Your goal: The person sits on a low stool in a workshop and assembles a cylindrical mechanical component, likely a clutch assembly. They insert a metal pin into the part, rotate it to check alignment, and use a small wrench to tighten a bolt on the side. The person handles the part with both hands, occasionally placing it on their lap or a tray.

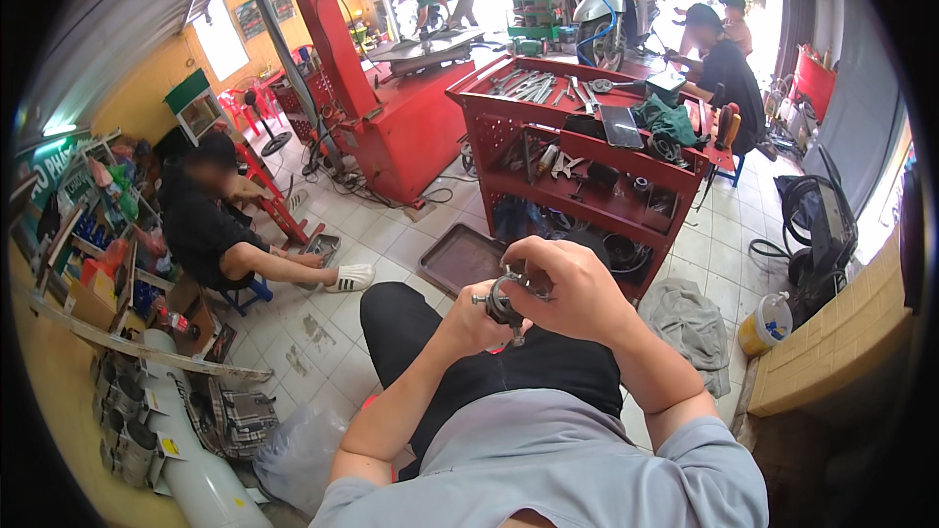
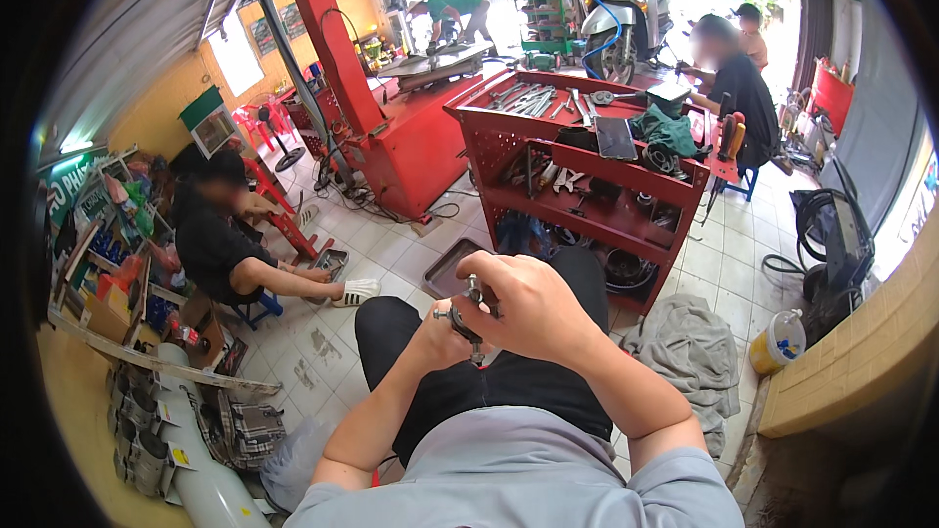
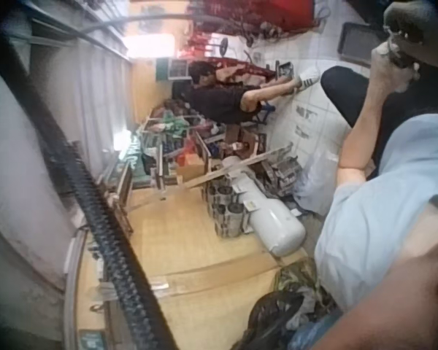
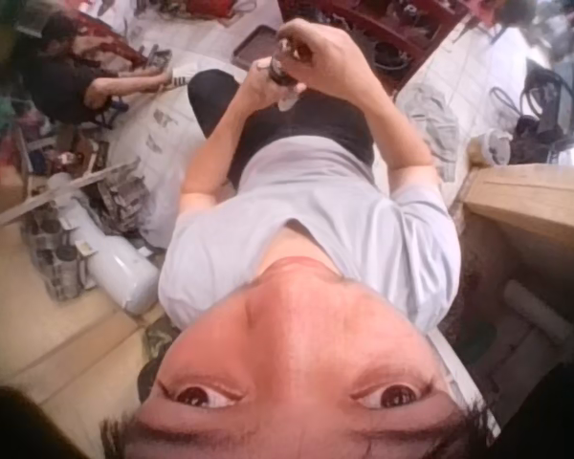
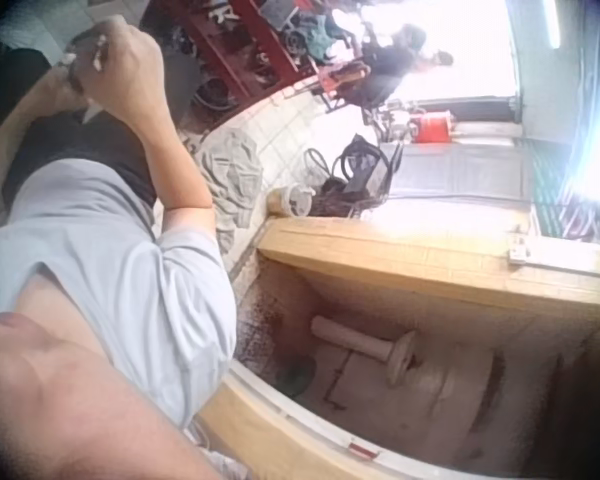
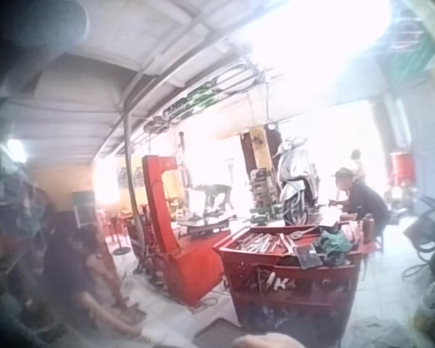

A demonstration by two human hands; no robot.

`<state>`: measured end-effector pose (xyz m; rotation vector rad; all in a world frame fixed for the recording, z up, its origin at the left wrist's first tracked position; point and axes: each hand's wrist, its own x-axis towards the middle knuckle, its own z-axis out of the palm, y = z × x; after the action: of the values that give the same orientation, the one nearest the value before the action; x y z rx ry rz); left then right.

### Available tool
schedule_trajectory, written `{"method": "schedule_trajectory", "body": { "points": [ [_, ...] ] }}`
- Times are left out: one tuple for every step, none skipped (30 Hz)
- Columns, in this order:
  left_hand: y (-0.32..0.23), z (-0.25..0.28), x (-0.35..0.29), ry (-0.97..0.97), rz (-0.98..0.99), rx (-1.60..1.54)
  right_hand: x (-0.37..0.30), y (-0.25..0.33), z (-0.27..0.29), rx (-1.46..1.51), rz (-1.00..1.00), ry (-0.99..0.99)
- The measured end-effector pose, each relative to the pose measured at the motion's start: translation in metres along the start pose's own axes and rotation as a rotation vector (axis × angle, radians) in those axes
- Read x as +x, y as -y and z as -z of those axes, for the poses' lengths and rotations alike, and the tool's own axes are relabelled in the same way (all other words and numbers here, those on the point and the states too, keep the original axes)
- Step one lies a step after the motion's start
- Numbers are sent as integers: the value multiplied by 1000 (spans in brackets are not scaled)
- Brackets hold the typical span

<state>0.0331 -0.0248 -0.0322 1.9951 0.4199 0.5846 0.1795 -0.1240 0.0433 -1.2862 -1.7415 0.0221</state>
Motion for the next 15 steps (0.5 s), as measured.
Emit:
{"method": "schedule_trajectory", "body": {
  "points": [
    [1,-1,-1,-5,2,3,0,0,1,-23,12,0],
    [1,-1,-2,-11,5,7,0,0,2,-45,25,0],
    [-2,-2,-1,-9,15,-16,0,0,4,-74,34,2],
    [-6,-3,-2,-8,26,-39,2,0,5,-123,91,-62],
    [-10,-5,-2,-7,38,-61,4,-1,7,-173,148,-125],
    [-11,-7,-2,-20,21,-19,6,-1,7,-218,207,-188],
    [-12,-9,-3,-33,5,24,6,-2,6,-210,206,-185],
    [-13,-10,-4,-46,-12,66,5,-3,5,-201,206,-181],
    [-12,-11,-5,-48,-51,14,3,-3,5,-193,207,-175],
    [-11,-12,-5,-50,-91,-39,3,-1,4,-201,201,-201],
    [-10,-12,-6,-52,-131,-92,2,1,3,-210,196,-226],
    [-11,-12,-7,-46,-119,-113,2,2,2,-216,190,-252],
    [-14,-11,-8,-40,-107,-134,1,4,2,-243,179,-226],
    [-16,-11,-9,-33,-96,-155,-1,5,4,-271,168,-201],
    [-17,-11,-9,-42,-105,-131,-2,6,5,-299,157,-176]
  ]
}}
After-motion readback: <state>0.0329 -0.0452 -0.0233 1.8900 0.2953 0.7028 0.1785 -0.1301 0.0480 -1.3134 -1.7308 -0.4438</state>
